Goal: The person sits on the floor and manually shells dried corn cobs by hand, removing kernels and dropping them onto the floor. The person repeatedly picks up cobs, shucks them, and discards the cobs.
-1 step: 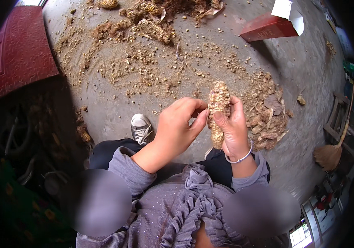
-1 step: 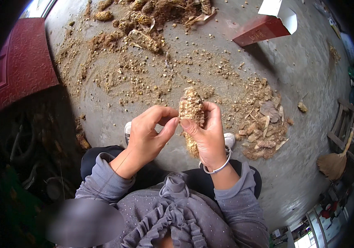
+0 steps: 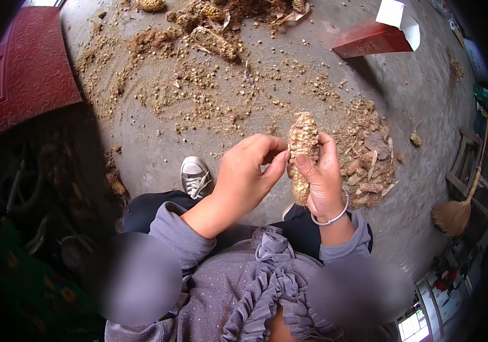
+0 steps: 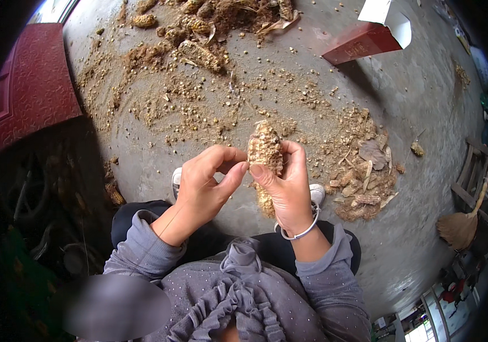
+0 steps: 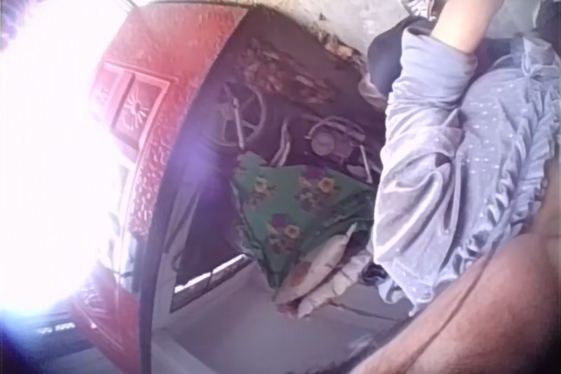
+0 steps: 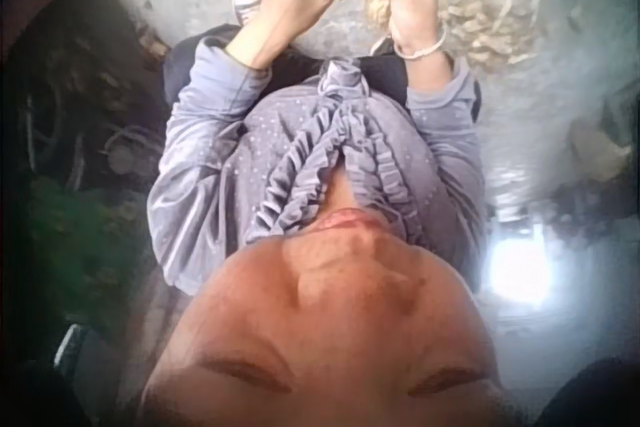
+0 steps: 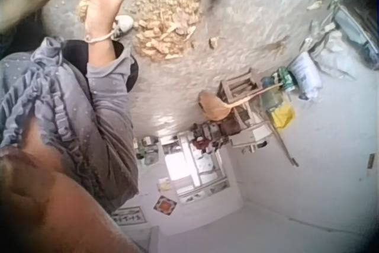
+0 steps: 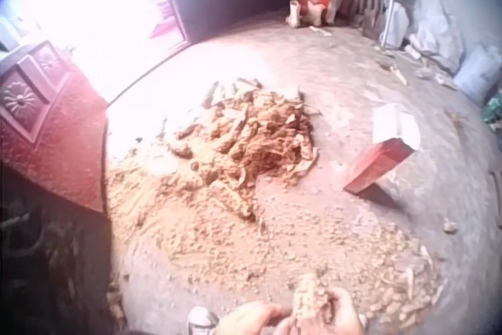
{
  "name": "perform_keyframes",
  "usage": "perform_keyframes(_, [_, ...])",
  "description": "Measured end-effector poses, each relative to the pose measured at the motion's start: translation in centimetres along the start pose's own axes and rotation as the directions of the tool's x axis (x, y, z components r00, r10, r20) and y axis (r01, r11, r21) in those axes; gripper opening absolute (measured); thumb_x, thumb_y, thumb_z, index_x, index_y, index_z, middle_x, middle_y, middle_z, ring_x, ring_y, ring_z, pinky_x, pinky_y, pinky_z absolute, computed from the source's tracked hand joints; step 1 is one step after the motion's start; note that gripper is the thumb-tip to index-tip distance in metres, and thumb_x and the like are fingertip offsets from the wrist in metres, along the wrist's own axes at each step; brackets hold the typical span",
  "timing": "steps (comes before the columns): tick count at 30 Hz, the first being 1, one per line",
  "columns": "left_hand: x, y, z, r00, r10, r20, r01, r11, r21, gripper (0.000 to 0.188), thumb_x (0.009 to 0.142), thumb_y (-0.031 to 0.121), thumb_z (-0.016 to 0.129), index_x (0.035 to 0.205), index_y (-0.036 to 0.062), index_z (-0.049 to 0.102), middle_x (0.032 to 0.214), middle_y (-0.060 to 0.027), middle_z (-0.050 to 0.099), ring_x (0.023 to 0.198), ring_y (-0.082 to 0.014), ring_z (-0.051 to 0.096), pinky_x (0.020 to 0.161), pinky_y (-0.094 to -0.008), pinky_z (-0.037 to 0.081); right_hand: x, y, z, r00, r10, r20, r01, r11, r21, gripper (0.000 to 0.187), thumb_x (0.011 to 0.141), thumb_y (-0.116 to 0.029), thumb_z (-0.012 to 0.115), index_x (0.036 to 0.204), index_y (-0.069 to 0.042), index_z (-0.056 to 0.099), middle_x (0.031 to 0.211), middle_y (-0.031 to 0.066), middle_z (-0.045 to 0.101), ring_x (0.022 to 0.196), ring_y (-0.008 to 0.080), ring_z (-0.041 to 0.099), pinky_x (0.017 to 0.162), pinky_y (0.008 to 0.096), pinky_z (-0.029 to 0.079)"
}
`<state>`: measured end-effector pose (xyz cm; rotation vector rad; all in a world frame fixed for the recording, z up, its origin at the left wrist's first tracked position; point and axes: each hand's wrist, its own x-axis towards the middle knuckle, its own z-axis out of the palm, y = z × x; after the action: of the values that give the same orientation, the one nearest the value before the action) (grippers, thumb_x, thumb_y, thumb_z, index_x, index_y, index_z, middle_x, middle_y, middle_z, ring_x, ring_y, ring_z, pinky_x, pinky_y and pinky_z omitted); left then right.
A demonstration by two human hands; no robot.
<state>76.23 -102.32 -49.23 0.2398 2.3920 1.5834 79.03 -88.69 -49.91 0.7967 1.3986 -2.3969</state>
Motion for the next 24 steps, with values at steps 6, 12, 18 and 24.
perform_keyframes(6, [-0.2, -0.3, -0.1, 0.993, -0.119, -0.024, 0.116, 0.988, -0.103, 0.008, 0.071, 0.006, 0.059, 0.075, 0.0009, 0.055, 0.065, -0.011, 0.055, 0.056, -0.0241, 0.055, 0.05, -0.0302, 0.043, 0.0, 0.4, 0.7, 0.996, -0.094, 0.009, 0.094, 0.99, -0.109, 0.055, 0.07, -0.016, 0.068, 0.107, -0.003, 0.03, 0.098, 0.0059, 0.045, 0.088, 0.0109, 0.046, 0.077, 0.0233, 0.04])
perform_keyframes(12, [-0.2, -0.4, -0.2, 0.993, -0.117, -0.028, 0.115, 0.991, -0.072, 0.007, 0.069, 0.005, 0.058, 0.072, 0.001, 0.053, 0.063, -0.0123, 0.054, 0.057, -0.0252, 0.055, 0.05, -0.0317, 0.043, -0.1, 1.0, 0.8, 0.981, -0.191, 0.033, 0.194, 0.962, -0.194, 0.056, 0.069, -0.012, 0.069, 0.106, -0.004, 0.028, 0.095, 0.0051, 0.042, 0.086, 0.0109, 0.046, 0.075, 0.0236, 0.04])
perform_keyframes(18, [-0.1, -0.4, -0.3, 0.998, -0.041, -0.037, 0.041, 0.999, -0.008, 0.008, 0.067, 0.005, 0.058, 0.07, 0.0016, 0.051, 0.062, -0.012, 0.052, 0.059, -0.0268, 0.054, 0.051, -0.0331, 0.043, -0.1, 1.0, 0.8, 0.979, -0.201, 0.03, 0.203, 0.961, -0.189, 0.056, 0.068, -0.012, 0.069, 0.106, -0.004, 0.029, 0.095, 0.0051, 0.042, 0.085, 0.011, 0.046, 0.074, 0.0234, 0.041])
perform_keyframes(24, [0.2, -0.7, -0.6, 0.99, 0.13, -0.054, -0.122, 0.985, 0.12, 0.01, 0.063, 0.003, 0.058, 0.068, 0.0026, 0.049, 0.063, -0.0113, 0.051, 0.059, -0.0277, 0.052, 0.052, -0.0344, 0.042, -0.1, 0.5, 0.8, 0.991, -0.117, 0.06, 0.125, 0.979, -0.159, 0.052, 0.07, -0.016, 0.068, 0.104, -0.003, 0.031, 0.092, 0.0049, 0.044, 0.083, 0.0099, 0.046, 0.071, 0.0225, 0.042])
